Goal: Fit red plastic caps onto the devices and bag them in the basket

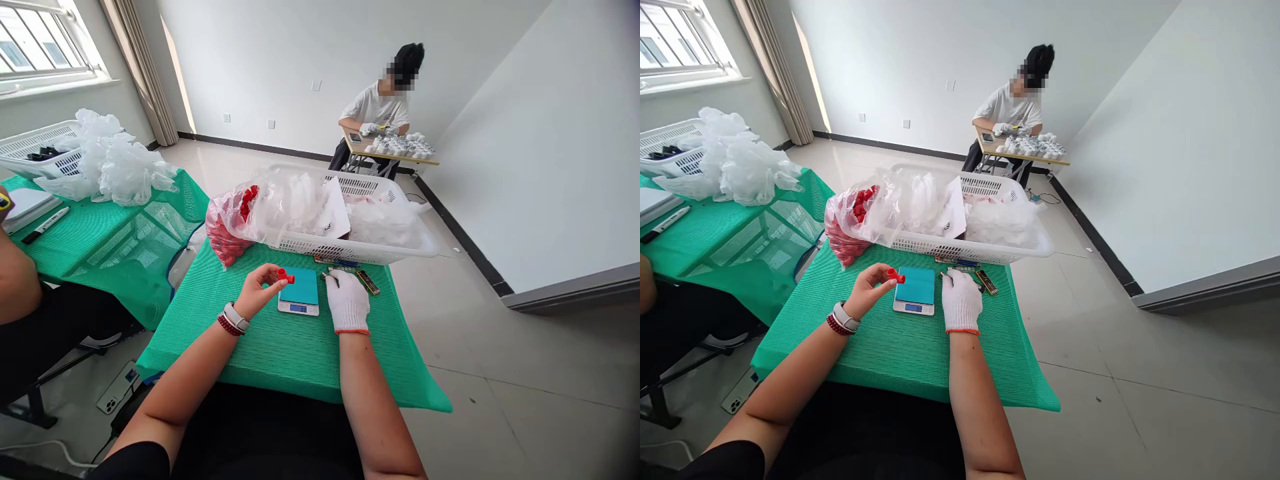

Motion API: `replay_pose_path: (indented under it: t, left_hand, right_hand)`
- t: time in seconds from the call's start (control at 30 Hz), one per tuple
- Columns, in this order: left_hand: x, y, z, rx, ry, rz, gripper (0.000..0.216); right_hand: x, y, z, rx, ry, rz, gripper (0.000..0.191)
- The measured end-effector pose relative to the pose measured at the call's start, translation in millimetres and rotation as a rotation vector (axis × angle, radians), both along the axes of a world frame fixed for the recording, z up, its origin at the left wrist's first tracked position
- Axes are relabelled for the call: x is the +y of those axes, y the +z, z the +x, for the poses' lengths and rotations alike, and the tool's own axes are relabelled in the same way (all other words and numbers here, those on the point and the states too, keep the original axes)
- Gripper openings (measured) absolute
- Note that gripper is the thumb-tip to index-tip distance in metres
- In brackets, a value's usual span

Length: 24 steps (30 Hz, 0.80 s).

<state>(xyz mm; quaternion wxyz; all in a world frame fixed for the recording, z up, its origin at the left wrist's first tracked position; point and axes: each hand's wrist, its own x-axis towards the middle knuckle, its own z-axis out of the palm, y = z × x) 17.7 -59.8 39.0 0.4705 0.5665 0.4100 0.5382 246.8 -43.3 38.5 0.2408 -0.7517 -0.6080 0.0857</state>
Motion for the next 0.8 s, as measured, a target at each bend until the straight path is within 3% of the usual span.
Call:
replay_pose_path:
  t: [0.2,0.3,0.33,0.4,0.5,0.67,0.8]
  left_hand:
    - [2,-1.9,-1,-0.041,0.039,-0.037,0.035]
    - [2,-2.5,1,-0.048,0.022,-0.049,0.035]
    - [2,-2.6,2,-0.050,0.015,-0.052,0.035]
    - [1,-2.4,4,-0.054,-0.006,-0.058,0.038]
    - [1,-2.5,6,-0.058,-0.045,-0.066,0.042]
    - [0,-3.8,7,-0.051,-0.084,-0.073,0.045]
    - [-2,-1.5,7,-0.038,-0.124,-0.119,0.044]
  right_hand:
    - [-6,0.5,-6,0.067,0.044,0.303,0.030]
    - [-16,-1.8,-22,0.308,0.373,0.582,0.019]
    - [-19,-2.6,-29,0.391,0.485,0.612,0.016]
    - [-25,-3.5,-41,0.449,0.596,0.600,0.015]
    - [-30,-3.2,-52,0.474,0.647,0.554,0.016]
    - [-30,-5.7,-55,0.500,0.627,0.498,0.012]
    - [-34,-6.3,-59,0.441,0.605,0.444,0.019]
